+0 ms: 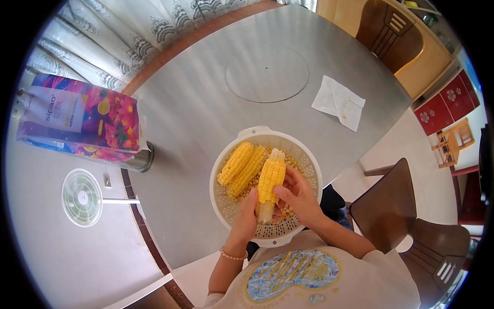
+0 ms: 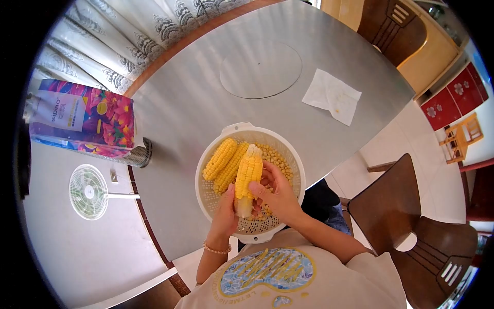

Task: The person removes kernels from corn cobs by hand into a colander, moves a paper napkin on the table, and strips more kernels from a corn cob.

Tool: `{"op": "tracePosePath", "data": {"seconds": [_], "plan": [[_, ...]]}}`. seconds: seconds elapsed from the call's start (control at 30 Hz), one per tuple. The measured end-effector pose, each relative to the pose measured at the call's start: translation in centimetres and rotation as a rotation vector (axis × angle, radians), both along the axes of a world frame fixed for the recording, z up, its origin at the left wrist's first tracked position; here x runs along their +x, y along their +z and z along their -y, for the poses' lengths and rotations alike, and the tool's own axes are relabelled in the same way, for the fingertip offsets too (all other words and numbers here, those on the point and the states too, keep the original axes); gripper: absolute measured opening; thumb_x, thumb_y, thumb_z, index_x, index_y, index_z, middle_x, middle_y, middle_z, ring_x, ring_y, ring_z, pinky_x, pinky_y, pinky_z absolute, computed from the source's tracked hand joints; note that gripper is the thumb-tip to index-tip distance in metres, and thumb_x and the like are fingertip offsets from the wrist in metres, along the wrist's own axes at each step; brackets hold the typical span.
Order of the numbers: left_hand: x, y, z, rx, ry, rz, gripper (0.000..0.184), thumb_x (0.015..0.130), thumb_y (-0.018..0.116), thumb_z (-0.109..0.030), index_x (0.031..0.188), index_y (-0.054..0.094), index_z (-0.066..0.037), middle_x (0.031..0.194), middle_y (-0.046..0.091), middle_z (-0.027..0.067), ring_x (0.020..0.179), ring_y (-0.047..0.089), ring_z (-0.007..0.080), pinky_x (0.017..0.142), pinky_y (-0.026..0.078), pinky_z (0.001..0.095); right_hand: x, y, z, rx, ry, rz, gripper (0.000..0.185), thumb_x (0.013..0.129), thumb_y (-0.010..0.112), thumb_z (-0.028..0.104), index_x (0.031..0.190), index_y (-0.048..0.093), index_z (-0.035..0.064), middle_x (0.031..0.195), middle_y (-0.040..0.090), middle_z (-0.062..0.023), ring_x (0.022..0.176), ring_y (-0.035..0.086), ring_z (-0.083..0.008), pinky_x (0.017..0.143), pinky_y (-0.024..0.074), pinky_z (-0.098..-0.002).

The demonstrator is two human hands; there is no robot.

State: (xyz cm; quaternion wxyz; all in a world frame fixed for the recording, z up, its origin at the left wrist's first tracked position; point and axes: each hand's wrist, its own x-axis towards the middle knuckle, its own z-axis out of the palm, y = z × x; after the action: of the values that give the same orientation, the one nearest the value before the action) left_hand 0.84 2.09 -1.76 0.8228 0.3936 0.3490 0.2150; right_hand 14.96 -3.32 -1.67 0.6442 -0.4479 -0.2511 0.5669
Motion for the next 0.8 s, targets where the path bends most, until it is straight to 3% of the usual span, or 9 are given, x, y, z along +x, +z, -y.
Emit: {"op": "tracePosePath", "data": {"seconds": [0.07, 0.13, 0.23, 0.37, 0.43, 0.47, 0.53, 0.8], "plan": [[0.0, -0.4, 0.0, 0.023, 0.039, -0.008, 0.043, 0.098, 0.031, -0.037, 0.117, 0.048, -0.002, 0.091, 0.059, 0.0067, 0.076, 0.058, 0.0119, 0.066, 0.049, 0.0234, -0.3, -0.7, -0.1, -0.007, -0.015, 0.016, 0.057, 0.085, 0.063, 0.018, 0.13, 0.036, -0.0012, 0.104, 0.051, -0.0074, 0.089, 0.05, -0.0115, 0.063, 0.0454, -0.0216], [0.1, -1.0, 0.1, 0.193, 0.127, -0.132, 0.038, 0.098, 0.036, -0.034, 0.119, 0.045, -0.003, 0.094, 0.057, 0.0023, 0.075, 0.054, 0.0077, 0.063, 0.045, 0.0199, -0.9, -1.4, -0.3, 0.086, -0.153, 0.692, 0.057, 0.083, 0.064, 0.022, 0.127, 0.039, -0.0036, 0.099, 0.051, -0.008, 0.089, 0.051, -0.0146, 0.064, 0.0464, -0.0271], [0.7, -0.1, 0.6, 0.062, 0.245, -0.028, 0.036, 0.097, 0.041, -0.031, 0.119, 0.043, -0.003, 0.097, 0.054, -0.0006, 0.074, 0.048, 0.0038, 0.06, 0.039, 0.0166, -0.9, 0.4, 0.3, -0.081, -0.051, 0.896, 0.053, 0.083, 0.063, 0.028, 0.122, 0.045, -0.0029, 0.093, 0.051, -0.0097, 0.084, 0.053, -0.0188, 0.066, 0.0466, -0.0317], [-0.1, -0.9, 0.3, 0.176, 0.206, -0.071, 0.036, 0.097, 0.041, -0.031, 0.121, 0.042, -0.003, 0.101, 0.053, -0.0001, 0.077, 0.047, 0.003, 0.063, 0.039, 0.0163, -1.1, -0.5, 0.3, -0.09, 0.157, 0.79, 0.048, 0.084, 0.06, 0.031, 0.118, 0.048, -0.0002, 0.09, 0.052, -0.0121, 0.076, 0.055, -0.0211, 0.066, 0.0458, -0.0328], [-0.3, -0.5, 0.3, 0.2, 0.166, -0.124, 0.039, 0.097, 0.041, -0.029, 0.124, 0.04, 0.0, 0.109, 0.052, 0.0042, 0.092, 0.05, 0.0073, 0.077, 0.043, 0.0205, -1.2, -0.3, 0.4, -0.065, 0.116, 0.809, 0.042, 0.084, 0.06, 0.031, 0.113, 0.051, 0.0016, 0.087, 0.053, -0.0135, 0.07, 0.055, -0.0231, 0.064, 0.0455, -0.0331], [-0.2, -0.6, 0.3, 0.198, 0.167, -0.123, 0.039, 0.097, 0.041, -0.029, 0.124, 0.04, 0.0, 0.109, 0.052, 0.0042, 0.092, 0.05, 0.0073, 0.077, 0.043, 0.0205, -1.2, -0.2, 0.4, -0.066, 0.118, 0.81, 0.042, 0.084, 0.06, 0.031, 0.113, 0.051, 0.0016, 0.087, 0.053, -0.0135, 0.07, 0.055, -0.0231, 0.064, 0.0455, -0.0331], [0.0, -0.8, 0.3, 0.355, 0.19, -0.08, 0.042, 0.098, 0.04, -0.027, 0.127, 0.037, 0.003, 0.116, 0.051, 0.0092, 0.104, 0.05, 0.0134, 0.089, 0.041, 0.0267, -1.2, 0.3, 0.5, -0.071, 0.122, 0.696, 0.04, 0.084, 0.059, 0.03, 0.111, 0.051, 0.0011, 0.085, 0.055, -0.0134, 0.07, 0.056, -0.0228, 0.063, 0.0455, -0.034], [0.3, 0.1, 0.6, 0.604, 0.21, -0.171, 0.043, 0.098, 0.037, -0.026, 0.127, 0.037, 0.005, 0.118, 0.051, 0.0132, 0.106, 0.05, 0.0176, 0.092, 0.04, 0.0298, -1.1, 1.3, 0.4, -0.065, 0.156, 0.78, 0.032, 0.085, 0.056, 0.025, 0.108, 0.053, 0.0012, 0.082, 0.057, -0.0122, 0.067, 0.057, -0.0239, 0.061, 0.0454, -0.0345]]}}
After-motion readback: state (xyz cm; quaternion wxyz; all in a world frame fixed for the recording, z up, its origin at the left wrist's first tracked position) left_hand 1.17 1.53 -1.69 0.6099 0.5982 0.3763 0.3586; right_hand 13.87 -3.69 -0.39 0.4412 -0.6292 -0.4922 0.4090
